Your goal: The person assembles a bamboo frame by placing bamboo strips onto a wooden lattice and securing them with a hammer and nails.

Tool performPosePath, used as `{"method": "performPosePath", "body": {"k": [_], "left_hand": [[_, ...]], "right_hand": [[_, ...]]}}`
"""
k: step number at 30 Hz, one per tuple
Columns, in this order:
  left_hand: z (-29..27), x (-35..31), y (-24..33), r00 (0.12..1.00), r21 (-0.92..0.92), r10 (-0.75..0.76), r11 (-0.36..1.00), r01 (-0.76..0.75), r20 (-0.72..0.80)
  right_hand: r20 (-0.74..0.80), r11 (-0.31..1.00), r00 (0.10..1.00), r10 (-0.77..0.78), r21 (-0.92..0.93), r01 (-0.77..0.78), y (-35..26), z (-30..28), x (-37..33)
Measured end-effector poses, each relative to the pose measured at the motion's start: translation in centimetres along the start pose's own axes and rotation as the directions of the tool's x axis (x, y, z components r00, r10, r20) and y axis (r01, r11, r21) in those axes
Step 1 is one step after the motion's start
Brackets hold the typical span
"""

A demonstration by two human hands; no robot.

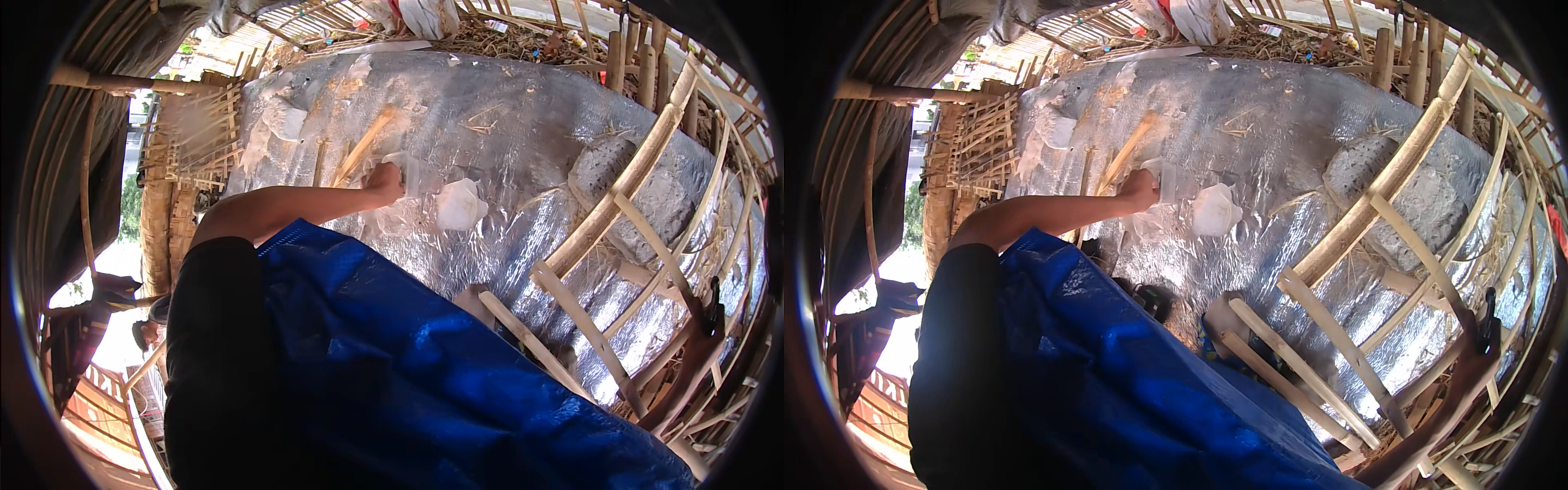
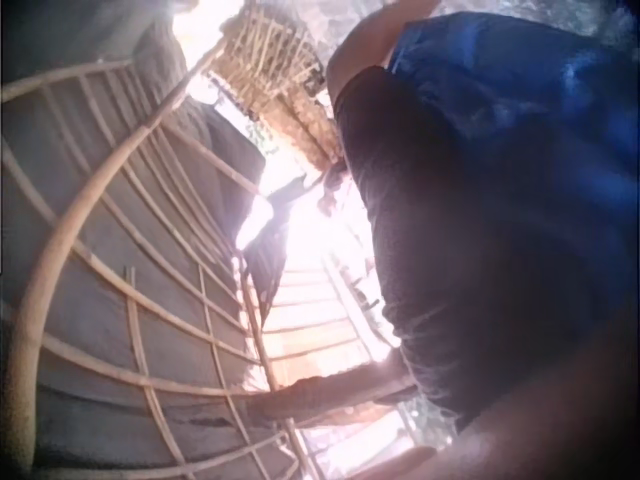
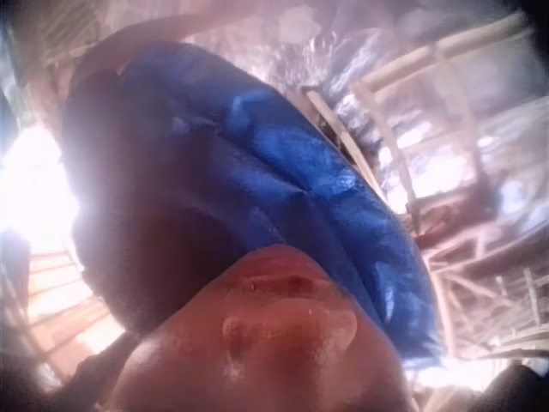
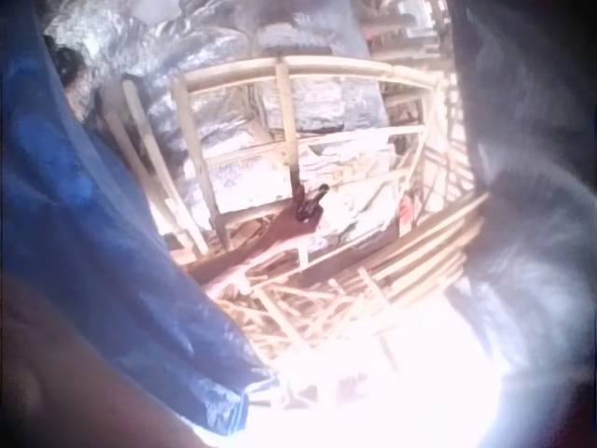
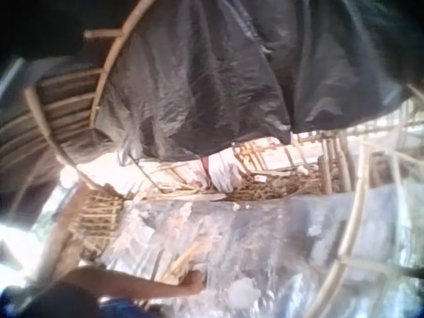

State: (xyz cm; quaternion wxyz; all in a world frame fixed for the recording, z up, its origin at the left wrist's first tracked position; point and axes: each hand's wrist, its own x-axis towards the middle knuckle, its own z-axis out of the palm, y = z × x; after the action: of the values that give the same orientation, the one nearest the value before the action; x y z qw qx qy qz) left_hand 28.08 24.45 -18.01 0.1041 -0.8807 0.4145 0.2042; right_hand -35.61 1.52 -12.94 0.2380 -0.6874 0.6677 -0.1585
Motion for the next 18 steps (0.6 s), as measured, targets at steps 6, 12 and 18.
{"method": "performPosePath", "body": {"k": [6, 12, 18], "left_hand": [[2.7, 2.8, -5.4, 0.986, 0.07, 0.106, 0.993, -0.097, -0.126], [-2.8, 0.5, 0.4, 0.999, 0.19, 0.036, 0.981, -0.042, 0.037], [-3.0, -0.6, 0.3, 0.981, 0.189, 0.185, 0.963, -0.192, 0.055]], "right_hand": [[-0.049, 0.979, 0.997, 0.059, 0.199, -0.048, -1.3, 1.0, -0.8], [-0.133, 0.996, 0.99, 0.054, -0.069, -0.064, -6.7, -1.0, -1.7], [-0.12, 1.0, 0.993, 0.006, 0.018, -0.004, -5.9, -1.4, -1.8]]}}
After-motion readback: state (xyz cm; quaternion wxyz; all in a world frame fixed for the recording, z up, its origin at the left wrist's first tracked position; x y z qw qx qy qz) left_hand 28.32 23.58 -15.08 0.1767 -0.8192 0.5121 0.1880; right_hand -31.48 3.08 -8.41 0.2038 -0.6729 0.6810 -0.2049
